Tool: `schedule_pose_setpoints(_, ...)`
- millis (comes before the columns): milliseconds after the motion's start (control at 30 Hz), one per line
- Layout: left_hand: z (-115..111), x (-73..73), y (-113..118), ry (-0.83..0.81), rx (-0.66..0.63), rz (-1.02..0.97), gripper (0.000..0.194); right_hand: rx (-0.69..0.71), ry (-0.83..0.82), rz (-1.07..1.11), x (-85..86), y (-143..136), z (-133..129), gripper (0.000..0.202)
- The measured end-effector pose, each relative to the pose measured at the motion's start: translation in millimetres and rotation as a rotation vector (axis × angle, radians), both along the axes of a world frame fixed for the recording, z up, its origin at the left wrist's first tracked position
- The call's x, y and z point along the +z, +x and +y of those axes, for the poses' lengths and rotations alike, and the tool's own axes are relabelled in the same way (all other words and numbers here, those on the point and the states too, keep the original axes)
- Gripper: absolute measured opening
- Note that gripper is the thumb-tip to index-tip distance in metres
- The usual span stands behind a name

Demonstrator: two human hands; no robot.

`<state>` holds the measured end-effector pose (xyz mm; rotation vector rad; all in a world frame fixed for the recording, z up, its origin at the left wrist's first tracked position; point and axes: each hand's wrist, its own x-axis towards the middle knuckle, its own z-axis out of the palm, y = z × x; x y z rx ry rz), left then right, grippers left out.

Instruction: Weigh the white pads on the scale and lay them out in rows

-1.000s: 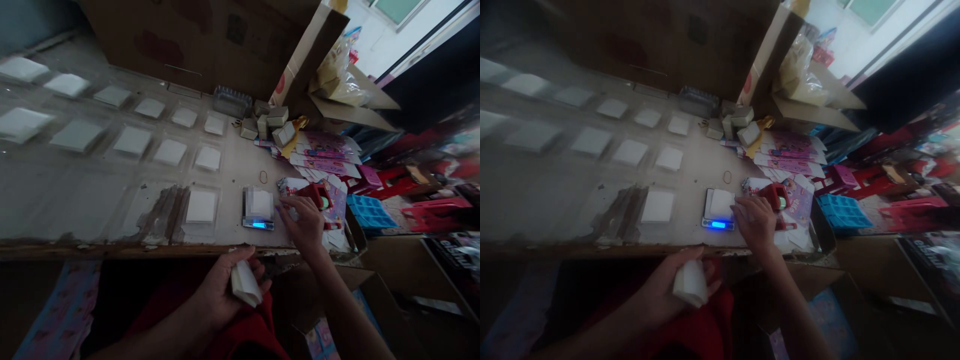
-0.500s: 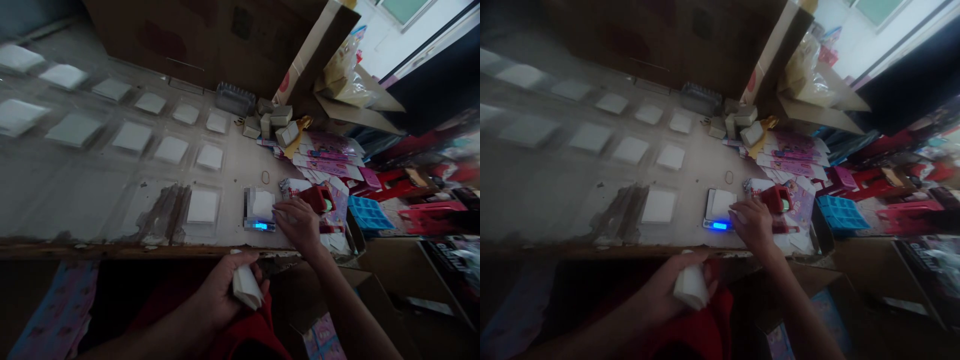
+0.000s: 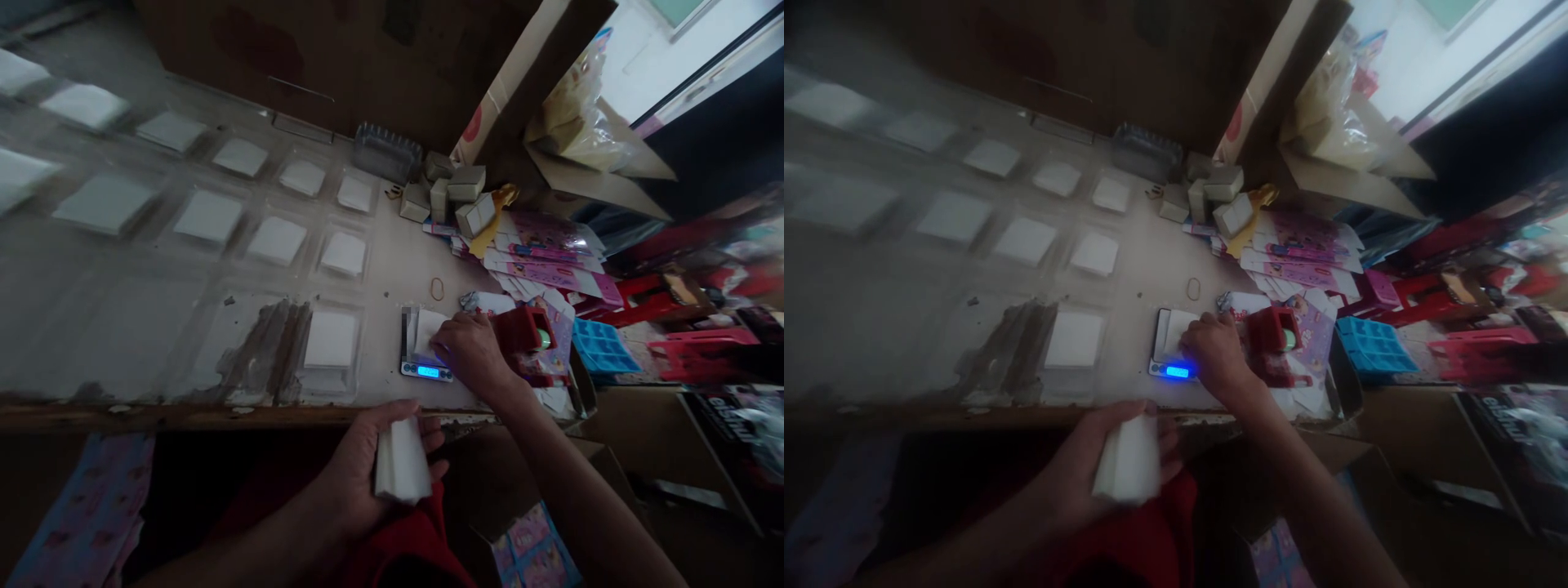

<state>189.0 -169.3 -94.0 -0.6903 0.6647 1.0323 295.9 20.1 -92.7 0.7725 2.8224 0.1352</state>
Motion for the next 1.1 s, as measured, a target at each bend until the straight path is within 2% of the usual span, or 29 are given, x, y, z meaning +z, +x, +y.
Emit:
schedule_pose_setpoints(133,2.9,0.0,-3.0,-0.007,0.009,-0.006,0.026,0.025,0.030,0.026,-7.7,0.7,2.7,0.020)
schedule_pose_setpoints(333,0.2,-3.0,0.2,-0.016,0.025,-0.003,0.026,0.098,0.046,0.194,-23.9,11.4,5.9,0.014)
schedule_pose_setpoints(567,-5.3,-9.4,7.6,0.013,0.075,0.032,0.021,0.007,-0.044,0.527,-43.5,33.4,12.6,0.008)
schedule_pose_setpoints(633,-4.8,-11.7,9.4,0.034,0.095,0.056,0.023,-0.044,-0.083,0.633,-38.9,41.3,8.4,0.007)
schedule_pose_setpoints(700,-2.3,-14.2,11.0,0.080,0.109,0.081,0.026,-0.068,-0.169,0.728,-26.3,48.3,-3.7,0.007)
schedule_pose_setpoints(833,6.9,-19.5,13.8,0.227,0.134,0.089,0.027,0.021,-0.396,0.735,6.8,55.4,-47.9,0.010)
schedule_pose_setpoints(900,10.9,-21.5,15.0,0.273,0.146,0.095,0.027,0.089,-0.458,0.665,15.8,55.0,-70.7,0.010)
schedule_pose_setpoints(1000,12.6,-23.6,15.8,0.385,0.191,0.086,0.032,0.149,-0.418,0.567,14.2,51.0,-93.6,0.008)
schedule_pose_setpoints(1100,9.0,-25.8,14.4,0.464,0.212,0.092,0.036,0.117,-0.316,0.558,5.9,45.9,-102.5,0.010)
